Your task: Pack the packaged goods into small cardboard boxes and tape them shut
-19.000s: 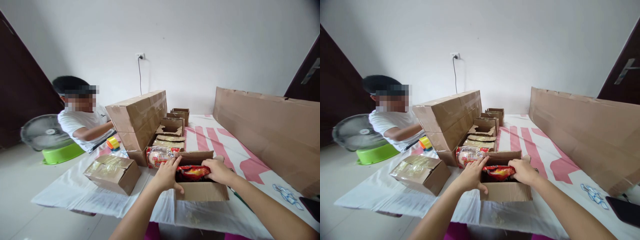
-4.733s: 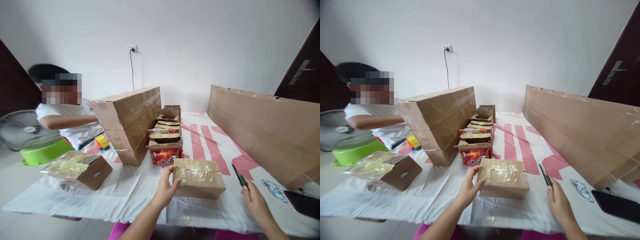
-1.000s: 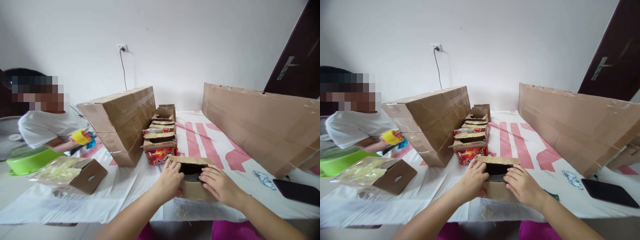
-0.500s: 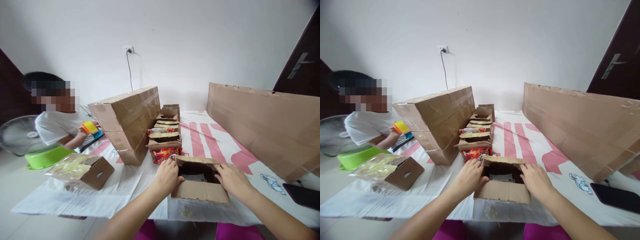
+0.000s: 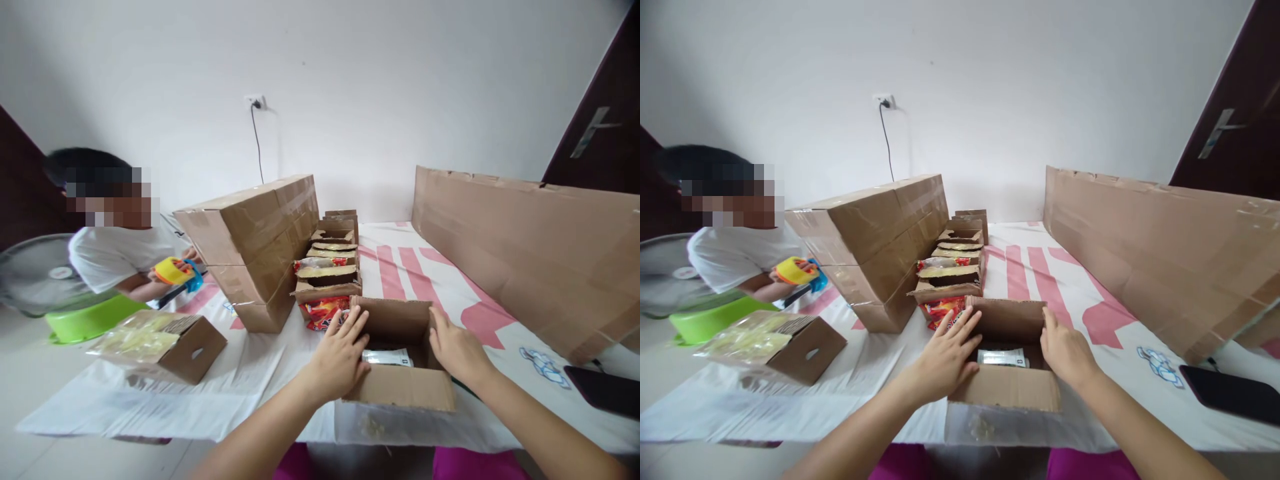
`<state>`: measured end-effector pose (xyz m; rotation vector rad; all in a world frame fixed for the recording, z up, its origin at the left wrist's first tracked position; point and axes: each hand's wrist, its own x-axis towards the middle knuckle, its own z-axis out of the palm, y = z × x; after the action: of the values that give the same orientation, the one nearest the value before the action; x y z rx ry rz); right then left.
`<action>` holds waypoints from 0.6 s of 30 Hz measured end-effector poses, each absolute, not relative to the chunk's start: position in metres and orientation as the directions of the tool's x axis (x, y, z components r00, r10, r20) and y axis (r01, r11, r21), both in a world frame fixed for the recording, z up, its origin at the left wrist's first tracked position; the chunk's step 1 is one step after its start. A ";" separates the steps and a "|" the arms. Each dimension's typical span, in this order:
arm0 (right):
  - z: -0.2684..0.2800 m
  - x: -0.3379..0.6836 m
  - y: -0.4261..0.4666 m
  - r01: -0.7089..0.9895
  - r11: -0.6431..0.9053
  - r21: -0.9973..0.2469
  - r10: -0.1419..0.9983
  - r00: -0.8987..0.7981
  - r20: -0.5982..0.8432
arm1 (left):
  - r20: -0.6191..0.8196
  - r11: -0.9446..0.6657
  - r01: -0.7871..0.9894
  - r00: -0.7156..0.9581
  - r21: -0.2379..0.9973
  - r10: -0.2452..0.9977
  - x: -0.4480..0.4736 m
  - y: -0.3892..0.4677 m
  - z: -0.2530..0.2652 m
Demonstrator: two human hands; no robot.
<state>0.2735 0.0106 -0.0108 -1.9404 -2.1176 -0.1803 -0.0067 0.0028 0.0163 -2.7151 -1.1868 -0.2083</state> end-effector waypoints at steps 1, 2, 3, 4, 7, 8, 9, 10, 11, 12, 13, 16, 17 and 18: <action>-0.014 0.276 0.013 0.987 0.078 -0.144 0.961 -0.037 0.273 | 0.188 -0.663 0.743 0.667 -0.094 0.721 -0.009 0.006 0.017; -0.017 0.279 0.015 0.974 0.061 -0.217 0.962 0.001 0.274 | 0.174 -0.650 0.756 0.653 -0.080 0.737 -0.011 0.009 0.017; -0.021 0.283 0.018 0.951 0.054 -0.306 0.959 0.036 0.280 | 0.151 -0.628 0.776 0.629 -0.062 0.762 -0.013 0.013 0.017; -0.025 0.287 0.021 0.916 0.056 -0.396 0.955 0.067 0.289 | 0.123 -0.599 0.799 0.600 -0.042 0.791 -0.015 0.017 0.016; -0.038 0.302 0.028 0.819 0.091 -0.566 0.947 0.104 0.302 | -0.017 -0.522 0.853 0.523 0.015 0.852 -0.016 0.027 0.011; -0.043 0.306 0.029 0.807 0.104 -0.582 0.948 0.097 0.304 | -0.067 -0.519 0.854 0.521 0.035 0.851 -0.016 0.029 0.010; -0.046 0.310 0.028 0.803 0.115 -0.584 0.948 0.087 0.306 | -0.107 -0.521 0.852 0.524 0.055 0.845 -0.016 0.030 0.009; -0.048 0.313 0.026 0.804 0.119 -0.583 0.948 0.083 0.308 | -0.135 -0.522 0.850 0.526 0.073 0.839 -0.016 0.030 0.008; -0.049 0.316 0.023 0.809 0.127 -0.573 0.941 0.085 0.329 | -0.150 -0.518 0.851 0.525 0.086 0.838 -0.016 0.030 0.008; -0.047 0.317 0.018 0.825 0.141 -0.547 0.921 0.093 0.378 | -0.153 -0.510 0.855 0.519 0.095 0.841 -0.016 0.030 0.009; -0.044 0.316 0.013 0.846 0.168 -0.506 0.889 0.092 0.449 | -0.149 -0.497 0.862 0.507 0.099 0.849 -0.016 0.029 0.009; -0.025 0.304 -0.004 0.858 0.383 -0.343 0.789 -0.111 0.604 | -0.131 -0.489 0.864 0.502 0.117 0.855 -0.016 0.030 0.009; -0.016 0.297 -0.007 0.826 0.477 -0.299 0.775 -0.235 0.587 | -0.129 -0.493 0.860 0.508 0.127 0.852 -0.016 0.032 0.009; -0.007 0.288 -0.009 0.794 0.542 -0.274 0.775 -0.347 0.528 | -0.129 -0.498 0.856 0.514 0.138 0.848 -0.016 0.033 0.009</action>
<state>0.2881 -0.0089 -0.0069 -1.2612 -2.1637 -0.0408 -0.0157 0.0333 0.0085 -2.8903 -1.6446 0.0735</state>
